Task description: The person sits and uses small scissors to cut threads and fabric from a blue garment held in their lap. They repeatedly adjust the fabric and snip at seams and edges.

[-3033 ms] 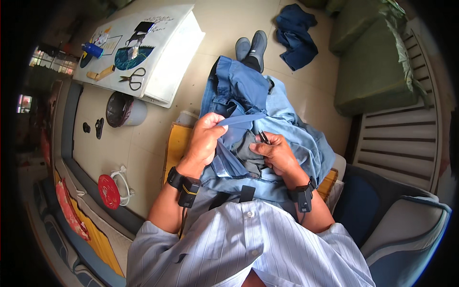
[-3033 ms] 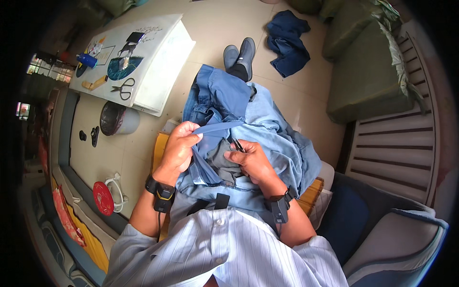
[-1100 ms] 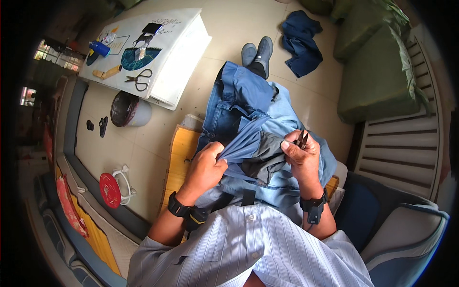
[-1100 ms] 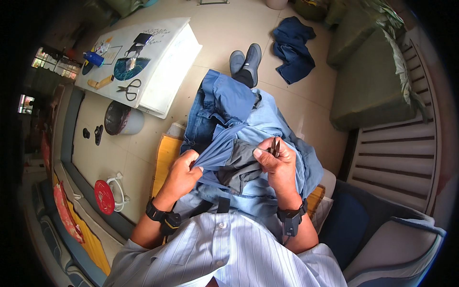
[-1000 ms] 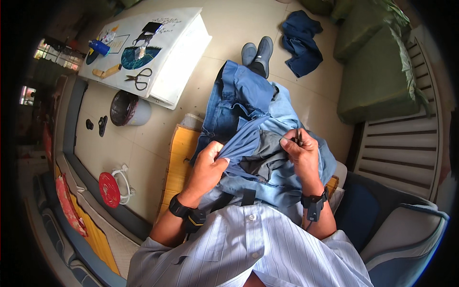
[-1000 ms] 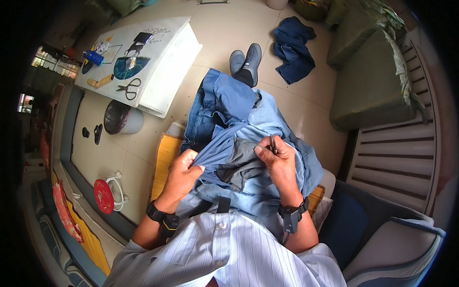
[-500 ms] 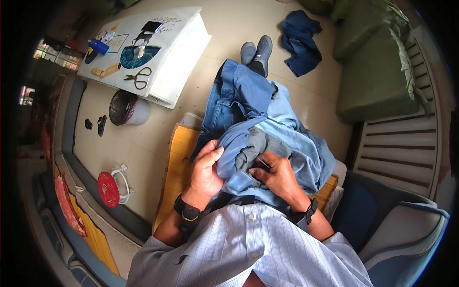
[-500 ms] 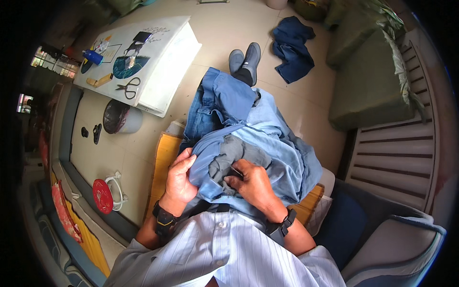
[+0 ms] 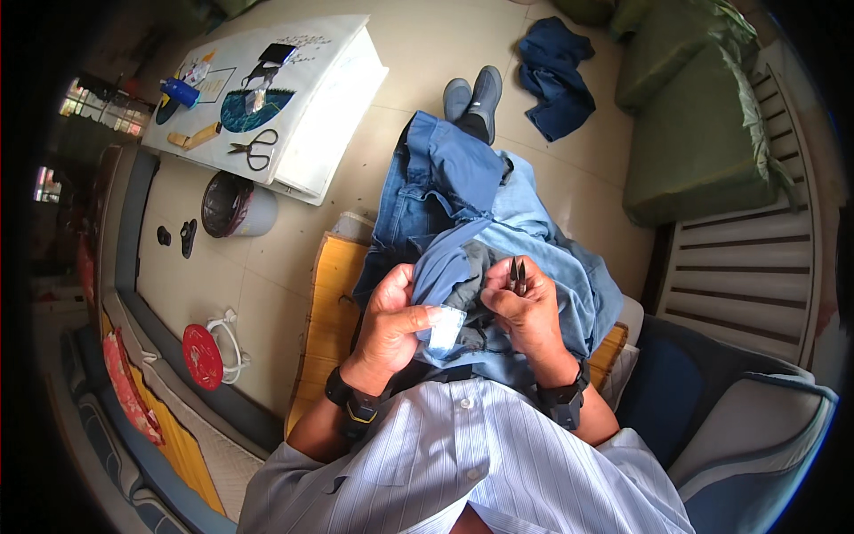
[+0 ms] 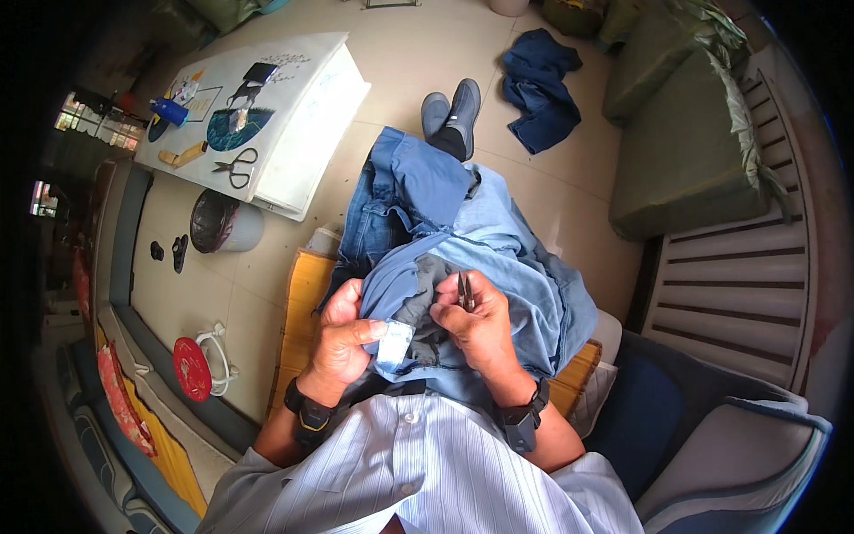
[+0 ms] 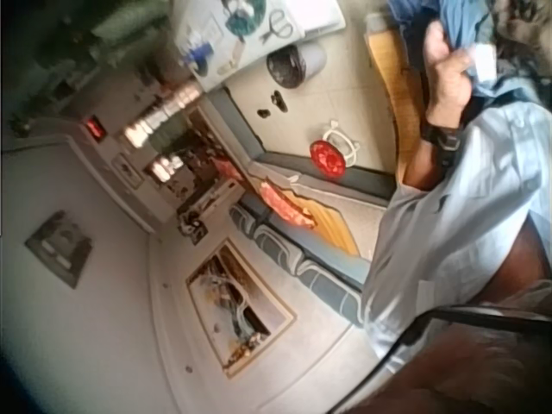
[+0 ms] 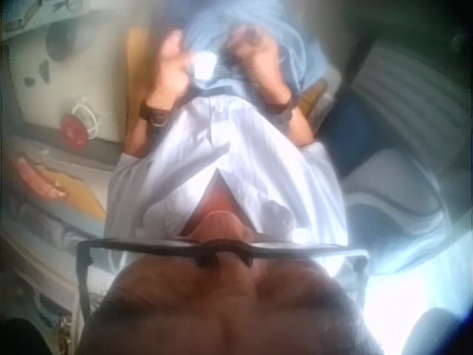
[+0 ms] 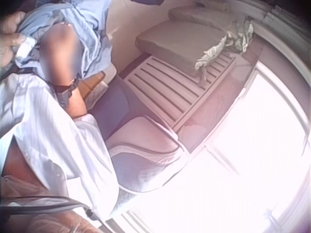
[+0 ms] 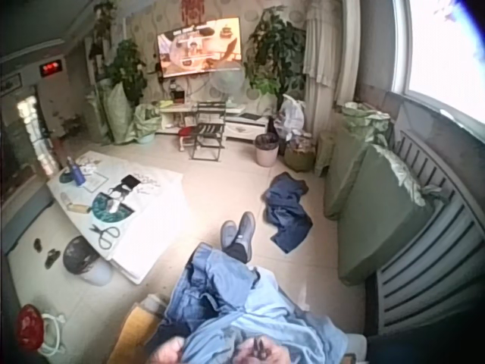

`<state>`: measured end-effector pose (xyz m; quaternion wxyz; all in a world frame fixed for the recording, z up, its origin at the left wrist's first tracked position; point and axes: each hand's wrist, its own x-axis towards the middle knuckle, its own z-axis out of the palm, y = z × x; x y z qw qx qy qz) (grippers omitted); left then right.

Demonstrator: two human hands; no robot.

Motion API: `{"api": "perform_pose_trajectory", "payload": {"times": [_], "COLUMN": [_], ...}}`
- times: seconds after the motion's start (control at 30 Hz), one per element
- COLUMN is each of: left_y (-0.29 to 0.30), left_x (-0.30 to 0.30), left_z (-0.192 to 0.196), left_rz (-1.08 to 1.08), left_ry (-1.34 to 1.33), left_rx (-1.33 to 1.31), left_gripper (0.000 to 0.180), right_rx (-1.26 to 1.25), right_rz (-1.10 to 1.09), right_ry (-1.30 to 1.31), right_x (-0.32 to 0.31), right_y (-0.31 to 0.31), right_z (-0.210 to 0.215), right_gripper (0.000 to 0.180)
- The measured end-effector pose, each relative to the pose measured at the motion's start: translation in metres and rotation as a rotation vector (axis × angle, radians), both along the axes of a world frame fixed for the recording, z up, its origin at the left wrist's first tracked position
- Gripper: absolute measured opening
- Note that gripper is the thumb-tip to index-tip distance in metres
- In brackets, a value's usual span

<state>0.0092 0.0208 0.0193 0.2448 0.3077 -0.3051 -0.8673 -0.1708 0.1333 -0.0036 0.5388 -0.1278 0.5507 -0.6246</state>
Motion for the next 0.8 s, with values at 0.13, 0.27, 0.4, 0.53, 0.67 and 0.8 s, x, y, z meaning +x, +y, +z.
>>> {"api": "perform_pose_trajectory", "payload": {"times": [0.13,0.27,0.4,0.53,0.67,0.8], "left_y": [0.005,0.014,0.011,0.001,-0.003,-0.008], "left_x": [-0.006,-0.012,-0.011,-0.006,-0.003,-0.005], "left_z": [0.003,0.002,0.004,0.003,-0.004,0.001], "left_rz": [0.022,-0.049,-0.066,-0.101,-0.064,-0.204], "left_ry": [-0.024,-0.057,-0.134,-0.299,-0.191,-0.192], "left_rx": [-0.007,-0.047,-0.084,-0.164,-0.048,0.003], "left_gripper": [0.050,0.051,0.046,0.039,0.040,0.044], "right_rx": [0.024,0.029,-0.036,-0.107,-0.172,-0.229], "right_rz": [0.027,-0.037,-0.087,-0.104,-0.058,0.001], "right_ry": [0.135,0.076,-0.165,-0.283,-0.336,-0.354], "right_x": [0.009,0.024,0.017,0.004,-0.001,-0.004], "right_y": [0.000,-0.009,-0.006,-0.002,0.001,0.001], "right_z": [0.003,-0.006,-0.012,-0.002,-0.004,-0.007], "right_gripper": [0.034,0.032,0.034,0.041,0.044,0.043]}}
